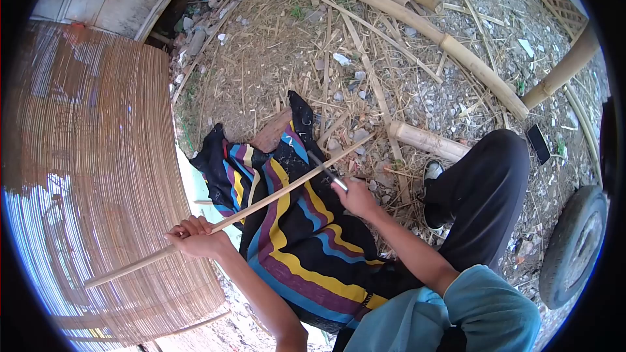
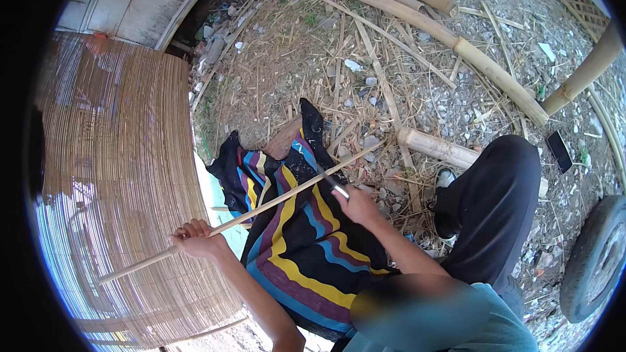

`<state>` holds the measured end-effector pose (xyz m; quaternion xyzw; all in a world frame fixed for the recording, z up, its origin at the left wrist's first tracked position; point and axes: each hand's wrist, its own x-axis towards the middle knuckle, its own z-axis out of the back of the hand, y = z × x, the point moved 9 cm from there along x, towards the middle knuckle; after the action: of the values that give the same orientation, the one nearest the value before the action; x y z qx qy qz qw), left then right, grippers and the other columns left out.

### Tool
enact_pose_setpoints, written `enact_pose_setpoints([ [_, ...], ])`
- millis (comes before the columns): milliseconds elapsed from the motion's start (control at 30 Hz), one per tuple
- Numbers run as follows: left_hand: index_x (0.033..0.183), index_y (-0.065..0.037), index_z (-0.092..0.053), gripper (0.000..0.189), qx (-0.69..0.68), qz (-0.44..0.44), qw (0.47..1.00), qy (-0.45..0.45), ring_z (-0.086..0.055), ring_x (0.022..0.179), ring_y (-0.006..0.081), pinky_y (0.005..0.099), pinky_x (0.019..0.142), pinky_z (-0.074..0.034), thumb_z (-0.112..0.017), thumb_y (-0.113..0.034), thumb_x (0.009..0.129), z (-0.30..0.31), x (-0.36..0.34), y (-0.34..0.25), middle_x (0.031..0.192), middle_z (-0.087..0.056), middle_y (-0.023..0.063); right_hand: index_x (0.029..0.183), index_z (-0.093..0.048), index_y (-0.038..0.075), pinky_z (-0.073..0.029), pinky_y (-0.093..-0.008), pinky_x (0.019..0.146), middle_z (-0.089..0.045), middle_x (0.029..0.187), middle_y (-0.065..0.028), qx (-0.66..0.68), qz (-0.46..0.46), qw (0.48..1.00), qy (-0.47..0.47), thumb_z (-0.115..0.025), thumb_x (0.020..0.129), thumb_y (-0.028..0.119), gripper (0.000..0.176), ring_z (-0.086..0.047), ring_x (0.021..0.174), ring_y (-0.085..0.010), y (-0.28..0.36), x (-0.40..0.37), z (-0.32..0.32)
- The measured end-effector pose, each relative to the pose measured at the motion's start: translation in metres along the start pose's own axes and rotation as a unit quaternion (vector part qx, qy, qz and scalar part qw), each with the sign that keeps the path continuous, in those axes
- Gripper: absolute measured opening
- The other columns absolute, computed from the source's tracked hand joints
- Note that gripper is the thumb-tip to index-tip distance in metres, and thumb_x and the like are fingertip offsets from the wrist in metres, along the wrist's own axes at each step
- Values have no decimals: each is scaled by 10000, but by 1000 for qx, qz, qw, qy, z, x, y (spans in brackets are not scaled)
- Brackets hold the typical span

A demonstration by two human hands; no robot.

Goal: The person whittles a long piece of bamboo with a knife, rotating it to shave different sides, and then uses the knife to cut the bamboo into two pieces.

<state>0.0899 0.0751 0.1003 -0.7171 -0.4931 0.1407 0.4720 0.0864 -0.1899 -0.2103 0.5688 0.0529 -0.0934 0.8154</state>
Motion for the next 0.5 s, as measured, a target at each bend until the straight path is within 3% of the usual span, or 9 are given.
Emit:
enact_pose_setpoints([
  [33, 649, -148, -303, 398, 14, 3, 1000, -8, -166, 390, 67, 207, 317, -133, -414, -375, 957, 3, 0, 0, 475, -186, -35, 957, -578, 23, -478, -511, 683, -618, 786, -260, -23, -89, 995, 40, -475, 882, 472, 466, -603, 763, -440, -26, 8, 0],
  [100, 647, -147, -299, 398, 18, 5, 1000, -16, -170, 392, 67, 208, 320, -136, -412, -366, 959, 5, 2, 2, 480, -189, -35, 959, -576, 12, -475, -519, 679, -615, 758, -258, -87, -54, 994, 33, -468, 887, 468, 474, -600, 756, -446, -15, 12, 18],
  [233, 646, -144, -295, 401, 23, -9, 1000, 19, -183, 399, 65, 210, 324, -143, -428, -363, 955, 1, -1, 0, 488, -192, -37, 962, -567, 1, -475, -520, 663, -601, 704, -264, -68, -74, 994, 32, -462, 892, 464, 481, -591, 727, -458, 15, 4, 24],
  [300, 647, -144, -294, 400, 22, -18, 999, 32, -187, 402, 64, 210, 325, -146, -433, -363, 952, -5, -3, -3, 488, -192, -38, 969, -558, -7, -482, -513, 647, -594, 669, -263, -24, 30, 996, 85, -462, 894, 461, 484, -593, 699, -460, 56, -10, 10],
  [367, 647, -144, -293, 397, 15, -9, 1000, 4, -186, 402, 65, 214, 329, -142, -428, -356, 954, 1, -2, -2, 491, -196, -38, 961, -551, -5, -486, -508, 638, -593, 671, -268, 26, 63, 991, 112, -467, 894, 457, 474, -592, 681, -459, 84, -23, 3],
  [433, 647, -144, -292, 393, 17, -8, 1000, 1, -186, 402, 67, 218, 332, -139, -420, -349, 957, 2, 1, 0, 492, -195, -37, 941, -546, -3, -486, -508, 642, -600, 677, -258, 23, 88, 991, 97, -475, 888, 463, 474, -598, 682, -449, 67, -19, -13],
  [500, 647, -144, -291, 389, 20, -6, 1000, -4, -186, 402, 68, 221, 335, -137, -412, -342, 960, 4, 4, 0, 493, -195, -37, 947, -557, -1, -491, -500, 639, -607, 684, -252, -16, -7, 1000, 24, -483, 880, 475, 486, -606, 686, -439, 16, -9, 1],
])
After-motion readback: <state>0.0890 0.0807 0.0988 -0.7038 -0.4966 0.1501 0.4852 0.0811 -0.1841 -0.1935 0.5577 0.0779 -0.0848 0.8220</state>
